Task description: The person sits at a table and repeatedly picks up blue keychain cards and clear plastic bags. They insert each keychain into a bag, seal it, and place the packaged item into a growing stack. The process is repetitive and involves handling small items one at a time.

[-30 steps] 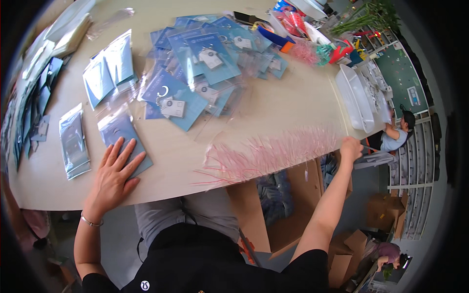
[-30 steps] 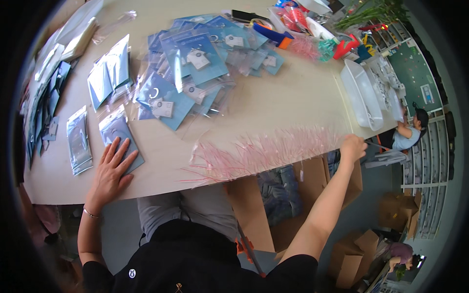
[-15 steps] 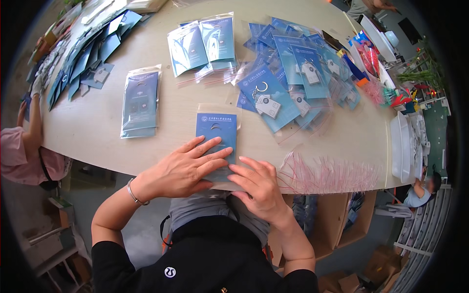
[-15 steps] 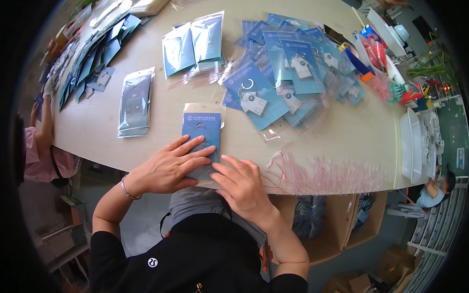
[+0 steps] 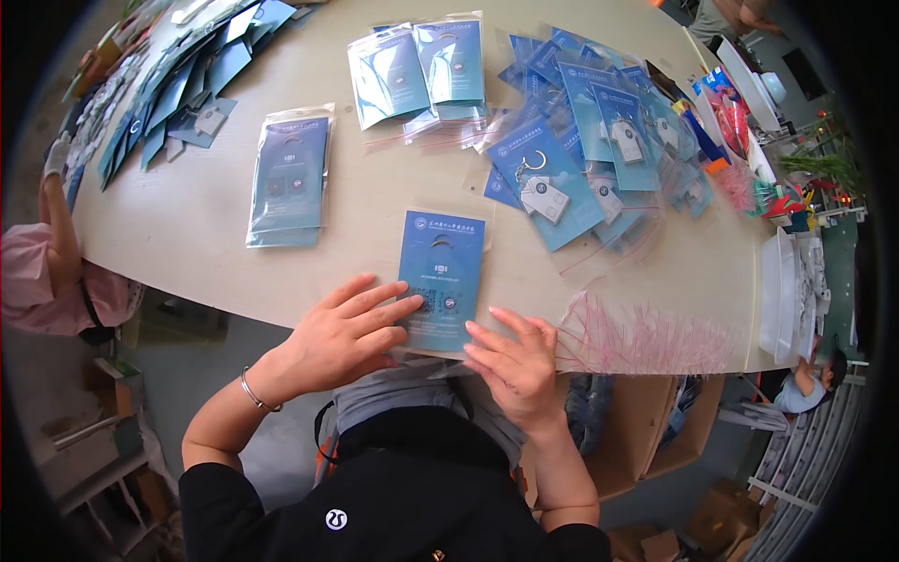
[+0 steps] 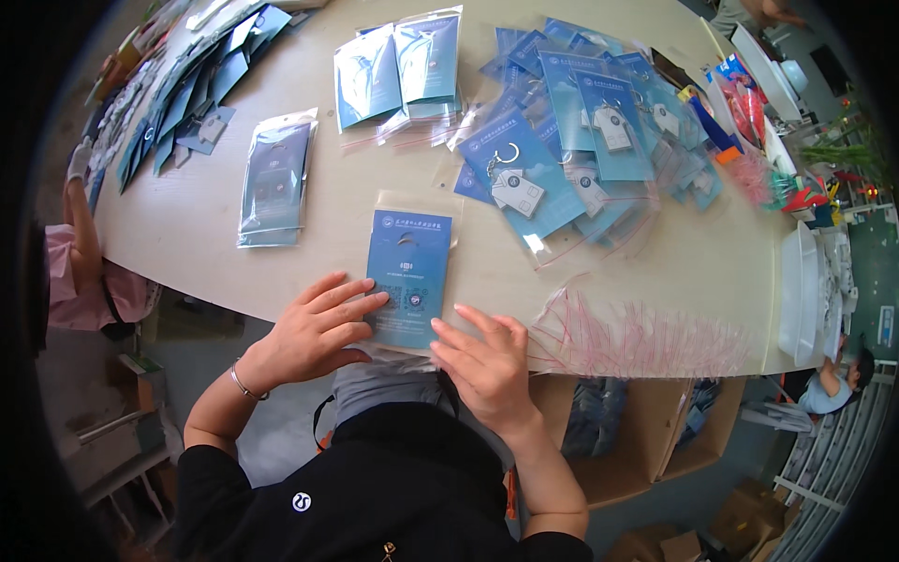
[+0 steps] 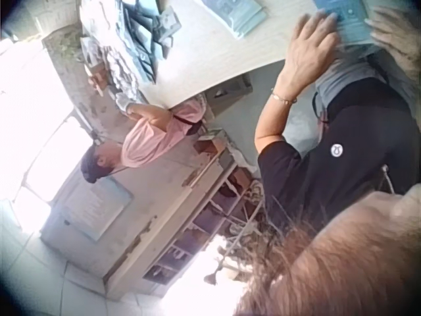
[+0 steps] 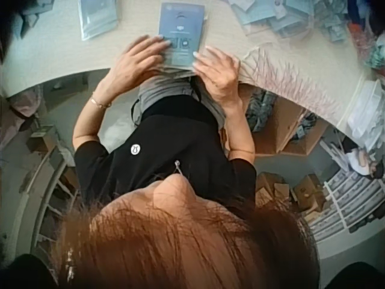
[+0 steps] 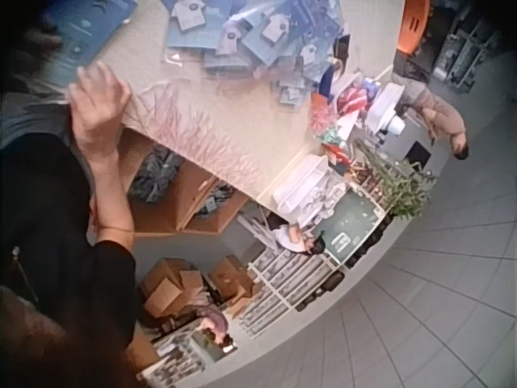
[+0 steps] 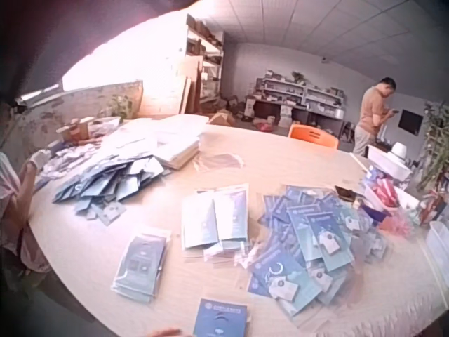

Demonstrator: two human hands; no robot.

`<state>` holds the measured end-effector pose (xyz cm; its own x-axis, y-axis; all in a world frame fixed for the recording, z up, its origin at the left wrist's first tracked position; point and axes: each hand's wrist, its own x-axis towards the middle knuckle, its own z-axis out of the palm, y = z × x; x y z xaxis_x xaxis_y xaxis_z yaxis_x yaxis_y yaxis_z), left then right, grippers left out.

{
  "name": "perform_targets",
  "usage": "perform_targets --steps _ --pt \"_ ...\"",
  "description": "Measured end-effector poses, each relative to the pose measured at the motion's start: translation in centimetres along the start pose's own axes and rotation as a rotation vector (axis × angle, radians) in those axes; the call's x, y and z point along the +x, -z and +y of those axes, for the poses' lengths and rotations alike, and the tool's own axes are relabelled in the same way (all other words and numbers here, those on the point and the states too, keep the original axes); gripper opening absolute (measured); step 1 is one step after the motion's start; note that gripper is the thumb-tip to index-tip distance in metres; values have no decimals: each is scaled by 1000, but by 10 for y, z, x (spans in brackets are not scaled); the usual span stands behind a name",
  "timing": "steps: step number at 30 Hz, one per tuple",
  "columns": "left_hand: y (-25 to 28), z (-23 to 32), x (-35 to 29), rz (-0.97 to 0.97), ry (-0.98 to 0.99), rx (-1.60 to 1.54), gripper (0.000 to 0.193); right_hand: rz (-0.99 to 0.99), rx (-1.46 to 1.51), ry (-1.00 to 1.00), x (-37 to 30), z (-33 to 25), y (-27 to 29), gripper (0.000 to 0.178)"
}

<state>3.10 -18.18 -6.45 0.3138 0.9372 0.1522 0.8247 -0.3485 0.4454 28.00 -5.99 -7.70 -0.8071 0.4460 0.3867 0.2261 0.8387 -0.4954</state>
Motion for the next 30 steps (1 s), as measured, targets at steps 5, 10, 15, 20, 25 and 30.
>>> perform_targets --steps 5,10,15,20,25,30 --pt "-15 9 -2 206 84 -21 23 80 26 -207 -1 -10 -2 18" --pt "-19 25 1 351 307 -79 16 71 -33 -385 2 -26 -6 14" --pt "-23 34 4 408 439 -84 14 59 -82 -496 4 -36 -13 13" --pt "-23 38 8 439 489 -73 13 50 -136 -524 8 -39 -15 14" --pt "-21 44 13 390 599 -47 14 96 -109 -567 10 -40 -17 18" --pt "-36 42 13 410 328 75 28 144 -86 -585 5 -38 -20 22"
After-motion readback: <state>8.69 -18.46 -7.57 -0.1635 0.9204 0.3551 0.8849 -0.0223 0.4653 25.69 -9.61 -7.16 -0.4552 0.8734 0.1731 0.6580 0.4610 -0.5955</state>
